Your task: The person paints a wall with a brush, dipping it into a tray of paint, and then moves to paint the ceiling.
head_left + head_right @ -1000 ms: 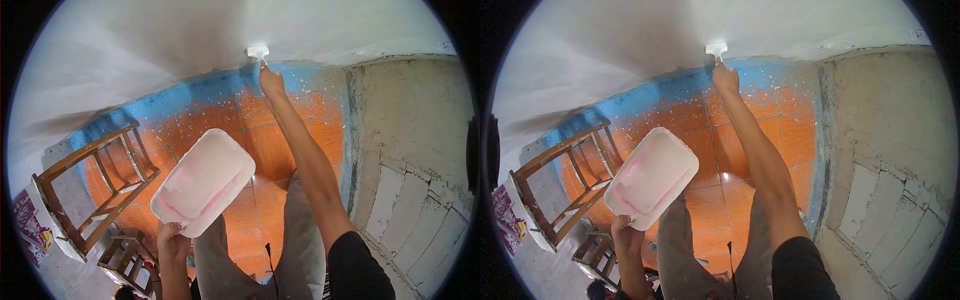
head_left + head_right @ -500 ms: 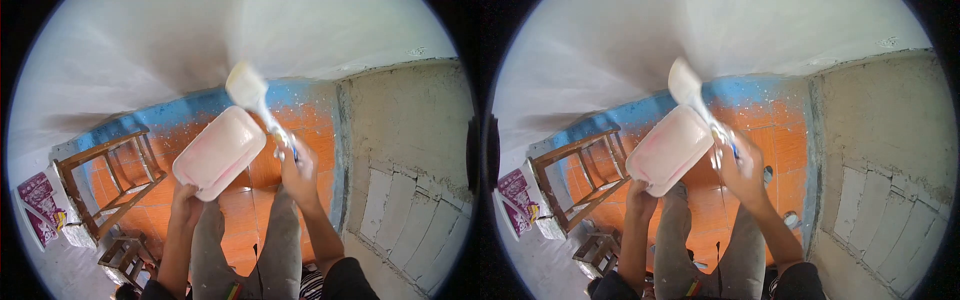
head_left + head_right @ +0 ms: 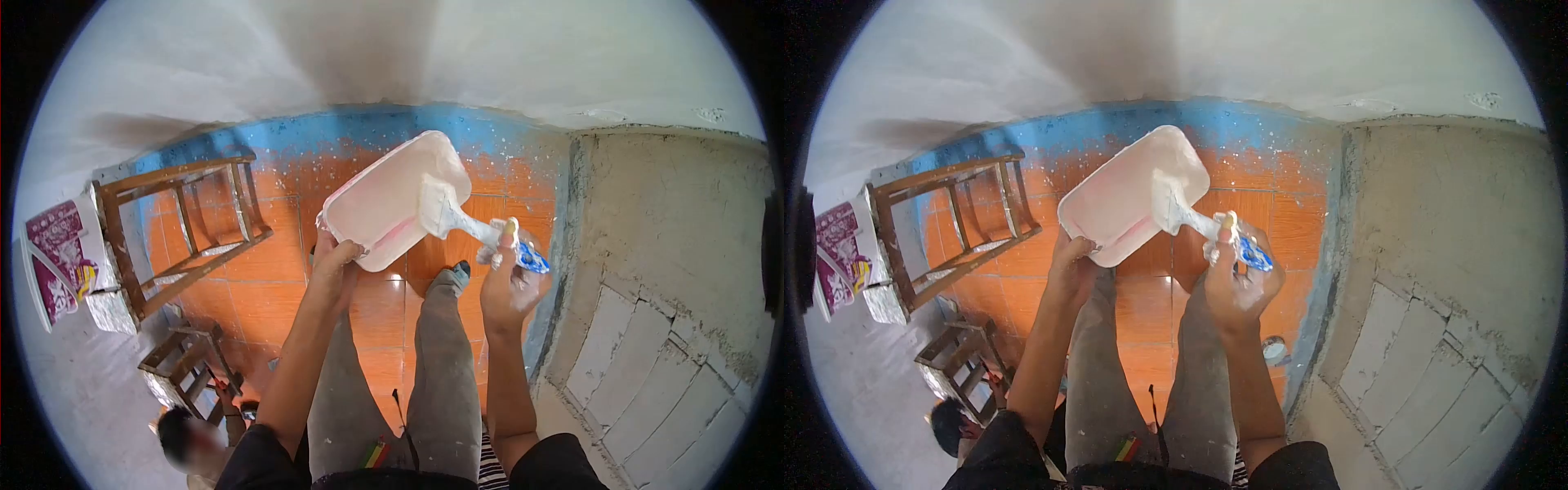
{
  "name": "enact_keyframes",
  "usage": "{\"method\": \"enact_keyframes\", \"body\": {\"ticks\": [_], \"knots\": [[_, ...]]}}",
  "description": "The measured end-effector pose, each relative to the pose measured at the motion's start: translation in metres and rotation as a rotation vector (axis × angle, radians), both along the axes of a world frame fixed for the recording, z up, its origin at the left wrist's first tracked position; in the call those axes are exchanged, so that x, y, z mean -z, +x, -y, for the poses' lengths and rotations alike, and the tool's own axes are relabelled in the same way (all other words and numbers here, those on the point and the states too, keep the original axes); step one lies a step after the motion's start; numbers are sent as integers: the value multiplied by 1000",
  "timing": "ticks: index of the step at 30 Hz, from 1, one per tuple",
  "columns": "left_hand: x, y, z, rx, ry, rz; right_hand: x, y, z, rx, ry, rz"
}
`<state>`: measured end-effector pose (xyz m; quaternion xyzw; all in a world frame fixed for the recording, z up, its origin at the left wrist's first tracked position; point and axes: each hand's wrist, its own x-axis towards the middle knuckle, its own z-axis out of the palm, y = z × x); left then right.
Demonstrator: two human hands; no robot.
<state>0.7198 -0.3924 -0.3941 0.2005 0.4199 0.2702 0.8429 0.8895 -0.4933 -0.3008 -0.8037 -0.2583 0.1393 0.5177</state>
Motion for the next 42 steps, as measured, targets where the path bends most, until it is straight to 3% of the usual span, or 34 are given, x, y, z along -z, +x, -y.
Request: {"method": "enact_keyframes", "body": {"ticks": [6,9,15,21,24,31,37,42], "knots": [[-9,7,10,-6,-11,-6,10,13,-20,-220,-62,345],[-8,5,10,-14,-12,11,12,13,-24,-250,-86,319],[-2,-8,6,4,-48,4,19,10,-22,-159,-152,186],[-2,-18,1,-10,-55,-31,23,9,-17,-25,-55,59],[3,-26,3,-24,-54,2,17,8,-17,61,49,-144],[21,-50,3,-46,-125,86,63,13,-4,388,303,-462],[23,-73,-3,-25,-127,1,94,16,1,484,307,-566],[38,-92,-12,-43,-127,-7,124,23,-5,340,312,-646]]}}
